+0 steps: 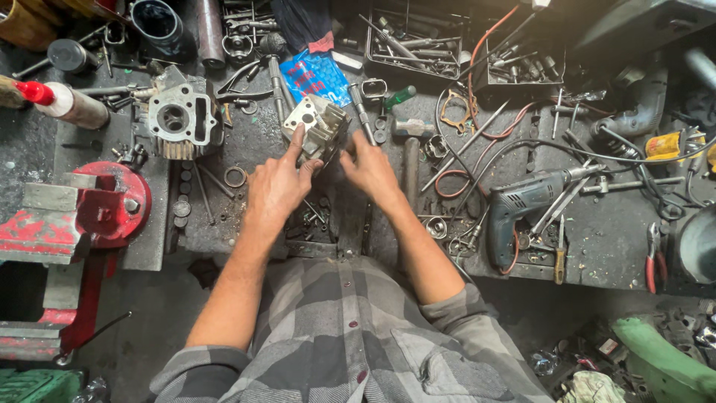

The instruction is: The person handles a small engine cylinder head on a cluttered workbench, turning it over and fitting small metal parts into it by hand, repositioning the component repeatedly while working among scattered engine parts and tools.

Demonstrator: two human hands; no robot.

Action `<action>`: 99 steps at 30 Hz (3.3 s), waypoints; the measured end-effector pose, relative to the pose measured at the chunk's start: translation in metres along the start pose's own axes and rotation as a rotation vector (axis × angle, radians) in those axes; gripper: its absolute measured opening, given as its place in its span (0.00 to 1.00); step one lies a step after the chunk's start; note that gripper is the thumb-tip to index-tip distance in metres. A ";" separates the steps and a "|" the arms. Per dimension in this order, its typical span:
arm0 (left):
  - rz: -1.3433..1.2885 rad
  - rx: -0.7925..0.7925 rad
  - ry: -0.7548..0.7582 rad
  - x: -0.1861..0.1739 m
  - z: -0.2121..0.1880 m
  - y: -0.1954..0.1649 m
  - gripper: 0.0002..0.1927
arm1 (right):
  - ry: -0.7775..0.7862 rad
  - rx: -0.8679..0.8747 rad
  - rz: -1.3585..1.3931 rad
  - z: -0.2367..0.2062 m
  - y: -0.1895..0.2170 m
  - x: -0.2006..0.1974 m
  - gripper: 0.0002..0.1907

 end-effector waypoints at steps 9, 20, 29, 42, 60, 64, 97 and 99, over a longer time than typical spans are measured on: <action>-0.021 0.015 0.008 -0.002 0.001 0.001 0.39 | -0.040 -0.111 0.002 -0.005 0.008 -0.001 0.14; -0.021 0.041 0.016 -0.006 0.001 0.008 0.39 | 0.047 -0.191 0.301 0.003 -0.009 0.016 0.13; -0.020 0.062 0.013 -0.012 0.003 0.012 0.38 | -0.114 -0.287 0.214 0.013 -0.008 0.015 0.11; -0.039 0.081 0.006 -0.010 -0.001 0.009 0.37 | -0.105 -0.263 0.316 0.011 -0.009 0.029 0.11; -0.058 0.078 -0.021 -0.004 -0.008 0.008 0.37 | 0.053 -0.077 0.620 0.007 -0.008 0.027 0.10; -0.049 0.051 0.000 -0.003 -0.006 0.007 0.37 | -0.032 -0.236 0.418 0.012 -0.010 0.024 0.09; 0.015 0.308 -0.410 0.047 -0.007 0.061 0.41 | 0.292 -0.154 0.227 -0.013 -0.009 0.019 0.15; -0.011 0.291 -0.375 0.046 -0.008 0.061 0.41 | 0.282 -0.238 0.192 -0.017 -0.005 0.016 0.15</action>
Point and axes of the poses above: each hand's wrist, its own z-axis towards the middle knuckle, its own x-axis out of the palm, y = z × x, the point moved 1 cm from there along z, towards the middle knuckle, and after that the axes turned 14 degrees about y, right-handed, at the moved point
